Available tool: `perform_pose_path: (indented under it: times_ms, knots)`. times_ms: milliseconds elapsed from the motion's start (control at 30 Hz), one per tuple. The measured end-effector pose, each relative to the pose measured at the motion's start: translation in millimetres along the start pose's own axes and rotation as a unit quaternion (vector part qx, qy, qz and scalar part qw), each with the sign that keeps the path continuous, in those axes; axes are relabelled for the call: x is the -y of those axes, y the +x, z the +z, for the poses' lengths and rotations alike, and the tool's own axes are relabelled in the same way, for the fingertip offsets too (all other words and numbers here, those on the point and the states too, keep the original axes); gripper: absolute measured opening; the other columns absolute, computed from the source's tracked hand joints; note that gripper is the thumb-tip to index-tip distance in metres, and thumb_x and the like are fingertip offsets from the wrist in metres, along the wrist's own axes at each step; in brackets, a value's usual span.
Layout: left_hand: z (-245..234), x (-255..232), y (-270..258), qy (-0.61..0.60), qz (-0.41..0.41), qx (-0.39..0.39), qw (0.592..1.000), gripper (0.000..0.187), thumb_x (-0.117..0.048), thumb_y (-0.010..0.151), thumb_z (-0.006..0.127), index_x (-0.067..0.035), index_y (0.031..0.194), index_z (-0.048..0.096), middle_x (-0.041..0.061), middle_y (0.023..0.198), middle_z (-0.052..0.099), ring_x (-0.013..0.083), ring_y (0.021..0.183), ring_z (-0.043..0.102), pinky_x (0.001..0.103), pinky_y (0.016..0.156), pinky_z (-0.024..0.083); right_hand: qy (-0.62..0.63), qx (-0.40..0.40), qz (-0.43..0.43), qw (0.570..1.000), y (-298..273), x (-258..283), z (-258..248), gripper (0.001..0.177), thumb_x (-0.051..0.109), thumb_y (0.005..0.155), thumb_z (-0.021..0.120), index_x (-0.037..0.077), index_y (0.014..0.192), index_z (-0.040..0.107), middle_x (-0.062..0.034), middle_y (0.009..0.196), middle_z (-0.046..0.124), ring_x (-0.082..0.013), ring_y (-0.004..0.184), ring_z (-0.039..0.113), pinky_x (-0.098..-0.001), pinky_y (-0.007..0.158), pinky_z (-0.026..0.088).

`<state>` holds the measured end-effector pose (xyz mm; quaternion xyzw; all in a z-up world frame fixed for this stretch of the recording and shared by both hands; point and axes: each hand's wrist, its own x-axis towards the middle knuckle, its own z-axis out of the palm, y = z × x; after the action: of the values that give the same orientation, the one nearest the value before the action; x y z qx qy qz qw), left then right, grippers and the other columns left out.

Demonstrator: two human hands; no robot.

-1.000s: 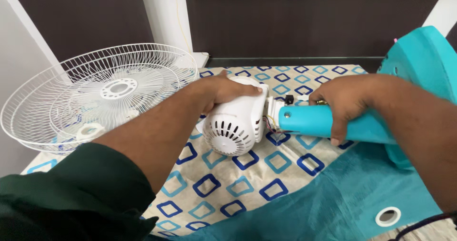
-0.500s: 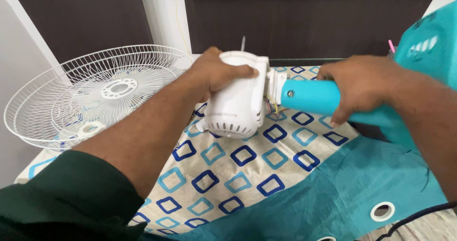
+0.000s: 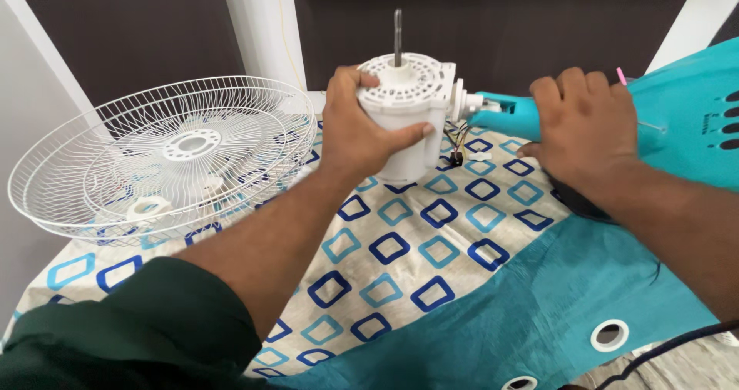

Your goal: The person assembles an electric fan by attaching the motor housing to the neck and securing it with a screwdriver. They then connect the power cord and tighten the screws to complete the assembly.

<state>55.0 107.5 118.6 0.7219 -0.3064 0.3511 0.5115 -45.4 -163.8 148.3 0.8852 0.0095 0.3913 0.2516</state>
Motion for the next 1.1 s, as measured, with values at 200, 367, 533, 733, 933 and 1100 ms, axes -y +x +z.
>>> perform_pose_path:
  times_ms: [200,367,533,733,933,1100]
  knots:
    - [5,11,-25,-0.002,0.071,0.019,0.997,0.087,-0.03,0.056,0.104,-0.008,0.111,0.041,0.017,0.132,0.046,0.0329,0.127,0.051,0.043,0.109,0.047,0.004,-0.057,-0.039,0.998,-21,8,16,0.063,0.046,0.062,0.091,0.014,0.11,0.066,-0.0039,0.105,0.061,-0.0228,0.095,0.057,-0.0418,0.082,0.042]
    - [4,14,-39,0.02,0.098,0.02,0.995,0.085,-0.03,0.055,0.105,-0.008,0.109,0.043,0.022,0.136,0.042,0.0381,0.13,0.049,0.045,0.106,0.049,0.0,-0.071,-0.032,0.997,-27,13,25,0.056,0.043,0.068,0.089,0.015,0.111,0.067,-0.0022,0.103,0.062,-0.022,0.093,0.056,-0.0413,0.081,0.04]
    - [-6,15,-40,0.031,0.095,0.064,0.993,0.076,-0.029,0.064,0.099,-0.008,0.112,0.043,0.025,0.139,0.04,0.0397,0.132,0.05,0.043,0.106,0.053,0.011,-0.078,0.002,0.997,-26,17,22,0.048,0.035,0.067,0.088,0.017,0.106,0.068,-0.0009,0.103,0.065,-0.022,0.093,0.059,-0.0421,0.082,0.04]
    - [-27,-1,-44,0.064,0.108,0.104,0.987,0.121,-0.03,0.061,0.096,0.0,0.154,0.024,0.029,0.151,0.036,0.046,0.141,0.045,0.05,0.116,0.043,0.058,0.022,0.029,0.998,-26,19,18,0.044,0.035,0.07,0.087,0.018,0.107,0.07,0.0,0.099,0.067,-0.0193,0.092,0.061,-0.0429,0.086,0.04]
    - [-46,-34,-49,0.131,-0.076,0.228,0.962,0.13,-0.02,0.05,0.094,-0.019,0.158,0.021,0.024,0.156,0.029,0.0426,0.138,0.043,0.045,0.11,0.046,0.053,-0.067,-0.023,0.996,-45,22,13,0.055,0.04,0.072,0.086,0.019,0.121,0.073,0.0004,0.106,0.068,-0.0191,0.101,0.06,-0.0429,0.092,0.037]
    - [-51,-41,-68,0.077,-0.003,0.193,0.978,0.129,-0.024,0.053,0.099,-0.013,0.157,0.023,0.02,0.148,0.042,0.0396,0.138,0.047,0.044,0.116,0.042,0.054,-0.06,-0.015,0.997,-55,26,11,0.057,0.046,0.065,0.084,0.023,0.116,0.073,0.0028,0.111,0.069,-0.0176,0.106,0.06,-0.0437,0.093,0.034]
